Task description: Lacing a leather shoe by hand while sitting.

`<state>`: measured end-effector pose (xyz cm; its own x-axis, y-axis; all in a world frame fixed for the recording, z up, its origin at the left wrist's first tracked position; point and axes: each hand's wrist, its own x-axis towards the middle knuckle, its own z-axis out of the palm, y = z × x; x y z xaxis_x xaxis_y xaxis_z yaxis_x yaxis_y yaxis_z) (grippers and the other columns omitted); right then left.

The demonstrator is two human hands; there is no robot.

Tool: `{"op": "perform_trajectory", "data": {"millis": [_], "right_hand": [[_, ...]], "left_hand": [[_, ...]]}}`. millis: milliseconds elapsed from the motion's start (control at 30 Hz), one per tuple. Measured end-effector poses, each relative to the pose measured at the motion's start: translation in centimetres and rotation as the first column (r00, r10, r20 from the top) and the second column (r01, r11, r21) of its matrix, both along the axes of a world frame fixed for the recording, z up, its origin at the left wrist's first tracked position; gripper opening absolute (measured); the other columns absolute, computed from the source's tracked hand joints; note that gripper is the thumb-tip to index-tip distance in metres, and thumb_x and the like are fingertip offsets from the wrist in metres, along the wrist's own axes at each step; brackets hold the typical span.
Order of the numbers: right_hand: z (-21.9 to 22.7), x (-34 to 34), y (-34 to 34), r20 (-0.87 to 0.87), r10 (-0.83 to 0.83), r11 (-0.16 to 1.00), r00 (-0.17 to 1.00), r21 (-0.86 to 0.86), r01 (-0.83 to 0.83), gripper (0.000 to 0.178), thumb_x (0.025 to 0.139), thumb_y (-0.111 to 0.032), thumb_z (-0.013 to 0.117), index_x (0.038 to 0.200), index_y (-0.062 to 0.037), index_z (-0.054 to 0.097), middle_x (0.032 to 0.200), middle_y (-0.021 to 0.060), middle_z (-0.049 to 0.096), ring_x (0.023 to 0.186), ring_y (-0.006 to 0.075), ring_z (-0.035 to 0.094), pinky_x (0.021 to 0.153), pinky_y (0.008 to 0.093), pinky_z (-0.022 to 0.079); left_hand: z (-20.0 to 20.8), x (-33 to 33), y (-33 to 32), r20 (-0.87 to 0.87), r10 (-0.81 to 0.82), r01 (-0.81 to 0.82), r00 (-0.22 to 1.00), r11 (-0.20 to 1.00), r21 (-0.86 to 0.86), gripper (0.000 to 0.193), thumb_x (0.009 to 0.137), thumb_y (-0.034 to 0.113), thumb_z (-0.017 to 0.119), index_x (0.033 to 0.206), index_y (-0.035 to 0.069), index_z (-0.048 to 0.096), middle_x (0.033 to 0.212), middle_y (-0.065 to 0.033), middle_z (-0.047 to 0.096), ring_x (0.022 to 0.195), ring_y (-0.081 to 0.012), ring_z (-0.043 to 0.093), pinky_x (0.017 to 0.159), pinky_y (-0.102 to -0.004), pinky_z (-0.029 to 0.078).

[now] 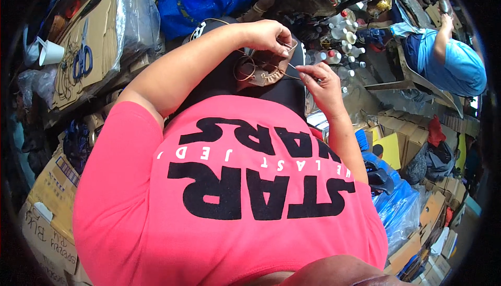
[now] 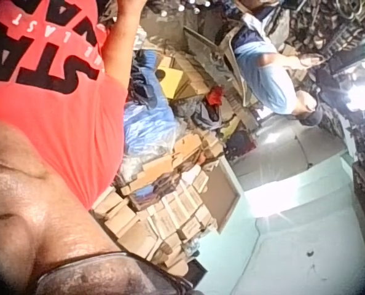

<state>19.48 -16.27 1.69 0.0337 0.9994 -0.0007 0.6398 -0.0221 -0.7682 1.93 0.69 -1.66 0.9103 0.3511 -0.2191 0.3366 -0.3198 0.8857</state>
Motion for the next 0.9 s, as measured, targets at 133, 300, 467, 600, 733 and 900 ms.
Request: {"op": "perform_trajectory", "data": {"millis": [133,300,467,600,733,900], "right_hand": [[0.4,-0.6,0.4,0.031,0.044,0.999,0.999,-0.021,-0.043,0.015,0.079,-0.009,0.067,0.093,-0.0105,0.072,0.071,0.0058,0.055,0.065,0.0169,0.056,0.059,0.0281,0.044],[0.4,-0.9,0.8,0.13,0.102,0.994,0.986,-0.051,-0.096,0.015,0.078,-0.01,0.067,0.092,-0.0105,0.071,0.071,0.0075,0.056,0.064,0.0187,0.058,0.059,0.029,0.044],[1.4,-1.4,1.1,0.151,0.104,0.991,0.983,-0.105,-0.088,0.014,0.077,-0.011,0.066,0.09,-0.0099,0.072,0.072,0.0098,0.057,0.065,0.0229,0.06,0.06,0.032,0.046],[1.9,-2.1,1.1,0.234,0.082,0.995,0.969,-0.073,-0.067,0.014,0.076,-0.012,0.066,0.089,-0.0096,0.072,0.073,0.0123,0.06,0.066,0.0273,0.061,0.061,0.0345,0.047],[1.4,-2.7,1.0,0.26,0.087,0.996,0.962,-0.039,-0.079,0.014,0.076,-0.013,0.067,0.088,-0.0097,0.072,0.076,0.0145,0.063,0.067,0.0302,0.063,0.062,0.036,0.049],[0.3,-2.2,0.9,0.155,0.093,0.996,0.984,-0.025,-0.09,0.015,0.076,-0.01,0.069,0.091,-0.0096,0.071,0.076,0.0132,0.064,0.068,0.0291,0.063,0.062,0.0351,0.049]], "left_hand": [[-0.4,-0.4,0.2,0.112,-0.072,0.081,0.991,0.994,-0.079,0.028,0.075,0.02,0.074,0.093,0.003,0.06,0.086,-0.0022,0.059,0.084,-0.0137,0.054,0.079,-0.029,0.043],[-0.5,-0.7,0.5,0.114,-0.141,0.167,0.983,0.951,-0.262,0.022,0.079,0.011,0.069,0.098,0.003,0.063,0.09,-0.0005,0.062,0.087,-0.0115,0.055,0.082,-0.0281,0.044],[-0.1,-0.8,0.7,0.054,-0.187,0.194,0.981,0.922,-0.334,0.031,0.08,0.005,0.063,0.112,0.003,0.064,0.097,-0.0029,0.066,0.091,-0.0114,0.059,0.086,-0.0271,0.045],[-0.1,-0.9,0.7,0.0,-0.221,0.205,0.975,0.905,-0.374,0.037,0.081,0.003,0.06,0.118,0.004,0.062,0.099,-0.0051,0.068,0.091,-0.0117,0.061,0.086,-0.0268,0.046],[0.3,-0.9,0.7,-0.033,-0.233,0.207,0.972,0.911,-0.357,0.037,0.081,0.003,0.06,0.118,0.003,0.062,0.098,-0.0052,0.068,0.09,-0.0114,0.061,0.085,-0.0262,0.046],[-0.3,-0.3,0.9,0.039,-0.224,0.225,0.974,0.921,-0.318,0.033,0.08,0.005,0.064,0.113,0.004,0.064,0.096,-0.0042,0.067,0.088,-0.0117,0.06,0.084,-0.0264,0.046]]}}
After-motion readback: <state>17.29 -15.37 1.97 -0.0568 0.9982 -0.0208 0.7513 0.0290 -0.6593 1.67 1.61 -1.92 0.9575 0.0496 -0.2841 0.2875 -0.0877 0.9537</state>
